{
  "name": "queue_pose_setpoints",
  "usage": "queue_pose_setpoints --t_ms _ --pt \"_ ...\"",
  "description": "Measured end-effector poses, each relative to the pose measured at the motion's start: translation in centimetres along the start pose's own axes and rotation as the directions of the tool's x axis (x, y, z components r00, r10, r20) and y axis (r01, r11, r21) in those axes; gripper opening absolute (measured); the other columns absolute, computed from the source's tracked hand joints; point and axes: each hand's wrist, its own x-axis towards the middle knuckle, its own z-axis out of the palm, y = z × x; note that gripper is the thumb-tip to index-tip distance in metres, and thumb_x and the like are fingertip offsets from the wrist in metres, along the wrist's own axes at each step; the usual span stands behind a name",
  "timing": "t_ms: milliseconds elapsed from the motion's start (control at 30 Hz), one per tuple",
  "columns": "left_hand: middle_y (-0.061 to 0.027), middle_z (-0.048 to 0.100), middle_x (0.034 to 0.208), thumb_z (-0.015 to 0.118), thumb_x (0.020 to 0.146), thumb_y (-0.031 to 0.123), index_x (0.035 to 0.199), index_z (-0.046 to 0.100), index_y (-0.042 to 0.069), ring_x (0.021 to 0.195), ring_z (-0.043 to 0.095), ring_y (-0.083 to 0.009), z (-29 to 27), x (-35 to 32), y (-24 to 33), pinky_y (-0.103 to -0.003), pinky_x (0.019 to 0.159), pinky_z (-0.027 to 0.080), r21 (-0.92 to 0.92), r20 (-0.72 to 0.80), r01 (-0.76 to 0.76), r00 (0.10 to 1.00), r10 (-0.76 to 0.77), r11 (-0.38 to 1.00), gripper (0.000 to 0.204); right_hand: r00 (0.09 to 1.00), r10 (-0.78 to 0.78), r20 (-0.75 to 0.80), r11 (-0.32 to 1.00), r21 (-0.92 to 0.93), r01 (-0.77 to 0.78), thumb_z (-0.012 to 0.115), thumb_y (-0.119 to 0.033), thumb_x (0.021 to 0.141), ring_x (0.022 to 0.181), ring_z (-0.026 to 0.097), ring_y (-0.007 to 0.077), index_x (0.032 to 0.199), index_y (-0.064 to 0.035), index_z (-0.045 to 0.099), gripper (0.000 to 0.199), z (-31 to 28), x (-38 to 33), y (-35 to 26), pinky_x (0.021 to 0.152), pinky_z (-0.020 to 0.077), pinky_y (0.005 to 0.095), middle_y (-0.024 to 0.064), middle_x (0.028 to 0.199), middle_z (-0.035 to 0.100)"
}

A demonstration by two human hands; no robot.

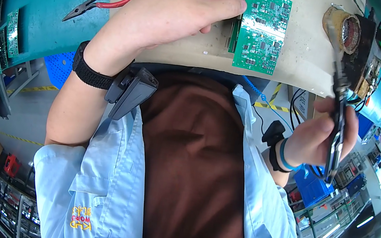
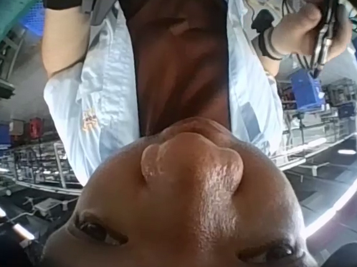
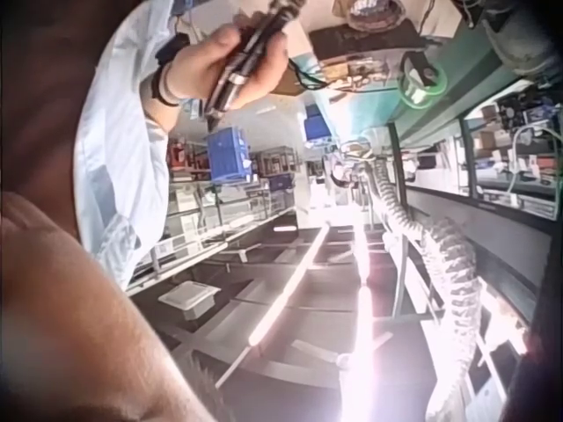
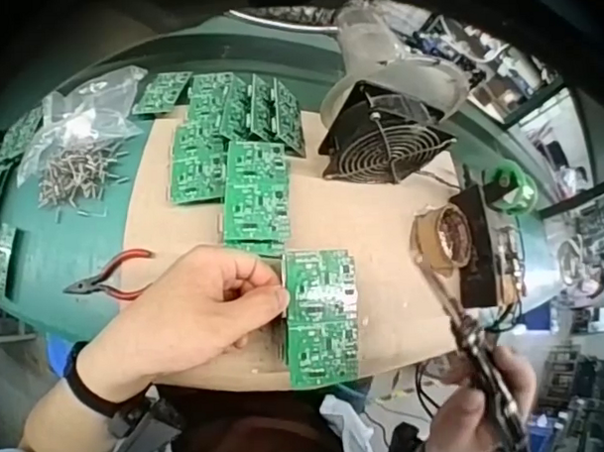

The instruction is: The person picks up a circuit board, trims a component with pliers, and places it on a stack. They then insert a spring into another board and solder it in place using a soldering iron.

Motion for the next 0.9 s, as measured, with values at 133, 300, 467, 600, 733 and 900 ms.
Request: queue_pose_setpoints --t_ms 133,300,467,600,733,900 --pt "0.0029 0.057 0.068 0.064 0.098 0.011 0.088 0.062 0.001 0.057 0.049 -0.0039 0.3 -0.1 1.2 -0.021 0.053 0.039 0.037 0.022 0.026 0.999 -0.027 0.999 0.014 0.964 0.089 -0.249 0.996 0.03 -0.084 0.063 -0.021 0.103 0.081 0.067 0.022 0.134 0.0039 0.049 0.043 0.8 0.0 4.2 0.069 0.0531 0.0304 0.02 0.105 0.069" --pt "0.0087 0.057 0.076 0.067 0.1 0.028 0.104 0.069 0.006 0.063 0.051 -0.0002 0.0 0.3 -1.5 -0.017 0.055 0.041 0.056 -0.043 -0.126 0.991 0.129 0.99 0.022 0.902 0.315 -0.295 0.949 0.121 -0.292 0.059 -0.017 0.104 0.087 0.066 0.021 0.14 0.0008 0.045 0.043 2.1 -0.8 5.9 0.071 0.0524 0.0312 0.0213 0.117 0.066" --pt "0.0034 0.063 0.076 0.068 0.098 0.028 0.103 0.071 0.003 0.064 0.057 -0.0041 -0.5 -0.1 -1.4 -0.021 0.057 0.046 0.051 -0.053 -0.127 0.99 0.129 0.991 0.026 0.915 0.261 -0.308 0.946 0.273 -0.178 0.058 -0.019 0.105 0.089 0.066 0.0222 0.141 0.0008 0.045 0.043 3.9 0.2 5.5 0.072 0.052 0.0327 0.0208 0.119 0.065" --pt "0.0011 0.067 0.076 0.069 0.098 0.028 0.102 0.071 0.001 0.066 0.061 -0.0065 -0.7 -0.4 -1.4 -0.024 0.06 0.05 -0.074 -0.061 -0.126 0.991 0.121 0.989 0.027 0.939 0.226 -0.259 0.943 0.299 -0.144 0.056 -0.021 0.105 0.09 0.066 0.0234 0.14 0.0004 0.046 0.042 3.5 1.2 5.9 0.072 0.0515 0.0336 0.0201 0.118 0.065" --pt "0.0 0.068 0.078 0.07 0.097 0.025 0.102 0.07 0.001 0.067 0.062 -0.0067 -1.0 -2.7 -1.2 -0.024 0.06 0.05 -0.049 -0.059 -0.125 0.991 0.122 0.991 0.025 0.94 0.19 -0.285 0.932 0.352 -0.082 0.056 -0.021 0.105 0.092 0.065 0.0238 0.14 0.0003 0.046 0.042 4.6 2.5 6.2 0.075 0.0509 0.0336 0.0192 0.12 0.065" --pt "-0.004 0.07 0.083 0.072 0.094 0.018 0.1 0.072 0.001 0.07 0.064 -0.01 -4.7 -6.5 -1.3 -0.027 0.062 0.052 0.283 -0.255 -0.296 0.894 0.369 0.912 0.017 0.914 0.284 -0.289 0.903 0.402 -0.153 0.055 -0.02 0.105 0.093 0.065 0.0226 0.14 0.0007 0.046 0.042 4.5 2.3 6.9 0.076 0.0507 0.0331 0.0188 0.122 0.064"
